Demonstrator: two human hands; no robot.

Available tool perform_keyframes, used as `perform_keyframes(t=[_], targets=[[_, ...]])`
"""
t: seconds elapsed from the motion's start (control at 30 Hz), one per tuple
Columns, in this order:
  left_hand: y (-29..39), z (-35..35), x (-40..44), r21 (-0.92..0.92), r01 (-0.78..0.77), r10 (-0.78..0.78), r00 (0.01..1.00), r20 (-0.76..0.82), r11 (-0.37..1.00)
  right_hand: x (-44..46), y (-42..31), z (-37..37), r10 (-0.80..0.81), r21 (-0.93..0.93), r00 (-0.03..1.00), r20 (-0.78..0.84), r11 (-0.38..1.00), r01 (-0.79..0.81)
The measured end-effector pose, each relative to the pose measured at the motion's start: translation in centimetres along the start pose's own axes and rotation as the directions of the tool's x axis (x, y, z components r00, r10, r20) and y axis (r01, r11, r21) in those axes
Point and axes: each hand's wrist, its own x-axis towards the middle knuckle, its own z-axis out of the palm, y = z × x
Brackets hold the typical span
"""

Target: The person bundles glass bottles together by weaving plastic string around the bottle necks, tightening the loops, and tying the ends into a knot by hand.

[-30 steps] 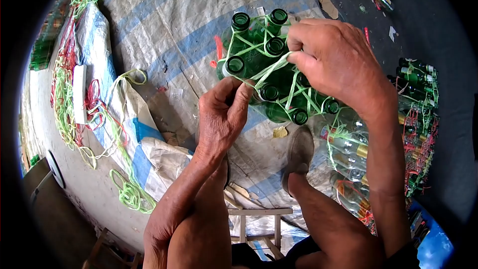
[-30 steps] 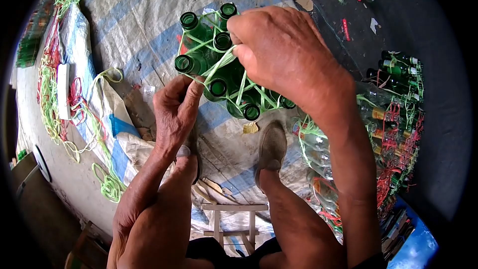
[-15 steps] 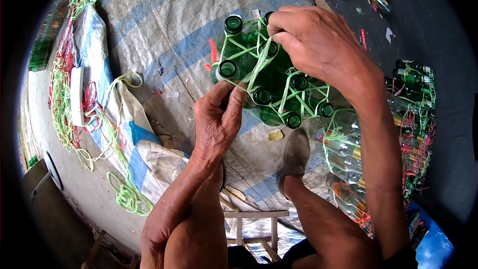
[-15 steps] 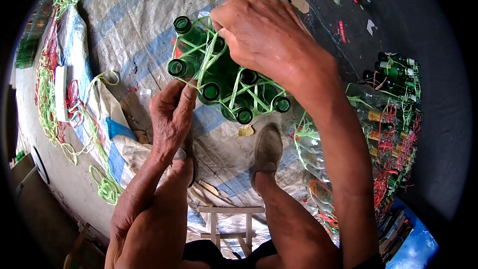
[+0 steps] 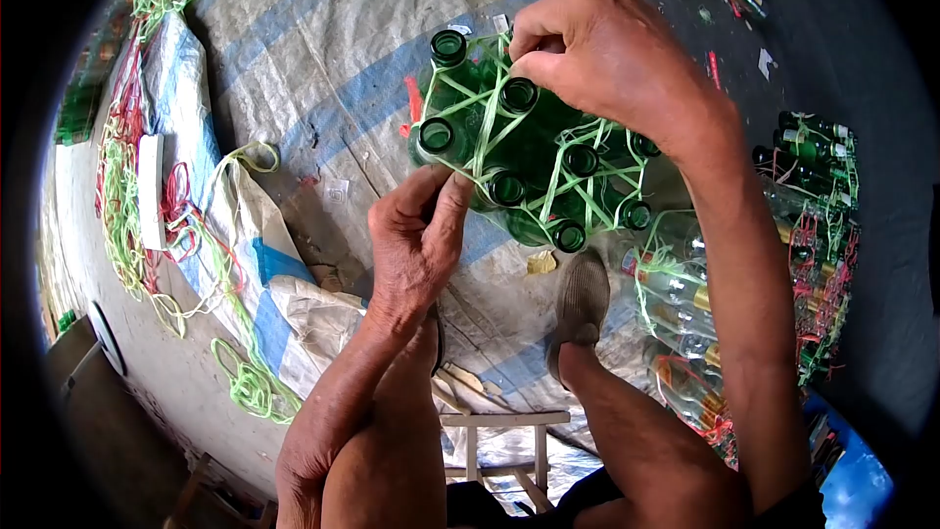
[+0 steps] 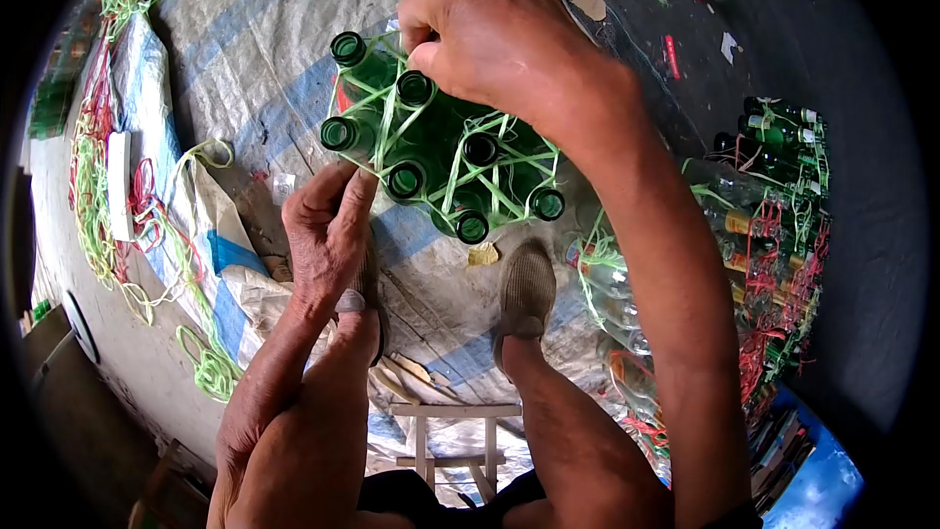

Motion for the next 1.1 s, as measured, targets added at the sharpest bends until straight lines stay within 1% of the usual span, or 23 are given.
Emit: perform_keyframes(t=[0.07, 0.1, 0.17, 0.2, 0.23, 0.27, 0.33, 0.37, 0.4, 0.47, 0.53, 0.63, 0.7, 0.8, 0.83, 0.87, 0.93, 1.0, 1.1], targets=[[0.2, -0.3, -0.2, 0.003, 0.026, -0.026, 1.000, 0.005, 1.000, -0.5, 0.2, 0.1, 0.027, 0.031, 0.999, -0.022, 0.999, -0.026], [0.1, -0.6, -0.3, -0.005, 0.068, -0.068, 0.998, 0.003, 0.998, -0.9, 0.5, 0.4, 0.007, 0.050, 0.996, -0.092, 0.999, -0.003], [0.2, -0.6, -0.4, -0.038, 0.062, -0.063, 0.998, -0.030, 0.997, -2.1, 1.1, 0.9, -0.026, 0.081, 0.973, -0.230, 0.996, 0.046], [0.2, -0.6, -0.5, -0.056, 0.059, -0.062, 0.997, -0.047, 0.997, -3.0, 0.9, 0.5, -0.029, 0.073, 0.967, -0.255, 0.996, 0.049], [0.0, -0.5, -0.3, -0.032, -0.006, 0.003, 0.997, -0.074, 0.999, -4.5, 0.1, 0.0, -0.031, 0.066, 0.960, -0.277, 0.997, 0.052], [0.3, -0.9, -0.3, -0.041, 0.038, -0.041, 0.997, -0.059, 0.998, -6.0, -1.0, -0.4, -0.034, 0.058, 0.953, -0.300, 0.997, 0.053], [0.5, -1.3, -0.1, 0.045, -0.016, 0.017, 0.999, -0.031, 0.999, -9.6, -3.2, 0.0, 0.081, 0.114, 0.972, -0.222, 0.992, -0.057], [0.8, -1.4, -0.1, 0.029, -0.024, 0.025, 0.999, -0.038, 0.999, -12.2, -4.7, 1.6, 0.047, 0.157, 0.962, -0.269, 0.988, -0.004], [1.0, -1.4, -0.1, 0.013, -0.030, 0.031, 0.998, -0.050, 0.999, -13.4, -5.5, 1.7, 0.075, 0.158, 0.978, -0.192, 0.986, -0.045], [2.1, -1.1, -0.1, 0.115, -0.043, 0.056, 0.992, -0.113, 0.992, -14.5, -6.6, 2.2, 0.068, 0.022, 0.983, -0.168, 0.998, -0.066], [2.4, -0.8, 0.1, 0.116, -0.058, 0.074, 0.988, -0.134, 0.992, -14.7, -7.0, 2.6, 0.097, -0.074, 0.985, -0.143, 0.991, -0.109], [2.7, -1.8, 0.6, 0.335, -0.144, 0.162, 0.986, -0.026, 0.931, -14.6, -7.0, 2.5, 0.111, -0.155, 0.992, -0.051, 0.981, -0.118], [2.5, -2.0, 0.9, 0.334, -0.168, 0.181, 0.984, -0.006, 0.928, -14.5, -6.9, 2.6, 0.118, -0.197, 0.993, -0.005, 0.973, -0.116], [2.9, -2.7, 1.4, 0.355, -0.171, 0.161, 0.985, 0.059, 0.919, -14.8, -6.9, 3.0, 0.093, -0.222, 0.994, -0.052, 0.970, -0.102], [3.1, -3.0, 1.6, 0.365, -0.174, 0.154, 0.984, 0.085, 0.914, -14.8, -6.9, 2.7, 0.093, -0.237, 0.995, -0.043, 0.966, -0.101], [3.0, -3.1, 1.7, 0.420, -0.237, 0.216, 0.971, 0.099, 0.876, -14.9, -6.7, 2.7, 0.080, -0.224, 0.996, -0.043, 0.971, -0.087], [3.6, -3.3, 1.8, 0.444, -0.243, 0.206, 0.970, 0.130, 0.862, -15.1, -6.2, 2.6, 0.053, -0.198, 0.997, -0.047, 0.978, -0.061], [4.3, -3.4, 1.8, 0.490, -0.205, 0.158, 0.978, 0.135, 0.848, -15.1, -6.2, 2.2, 0.022, -0.192, 0.998, -0.064, 0.981, -0.034], [5.3, -3.6, 1.8, 0.601, -0.255, 0.175, 0.966, 0.190, 0.757, -15.7, -5.8, 2.8, -0.015, -0.198, 0.994, -0.108, 0.980, -0.007]])
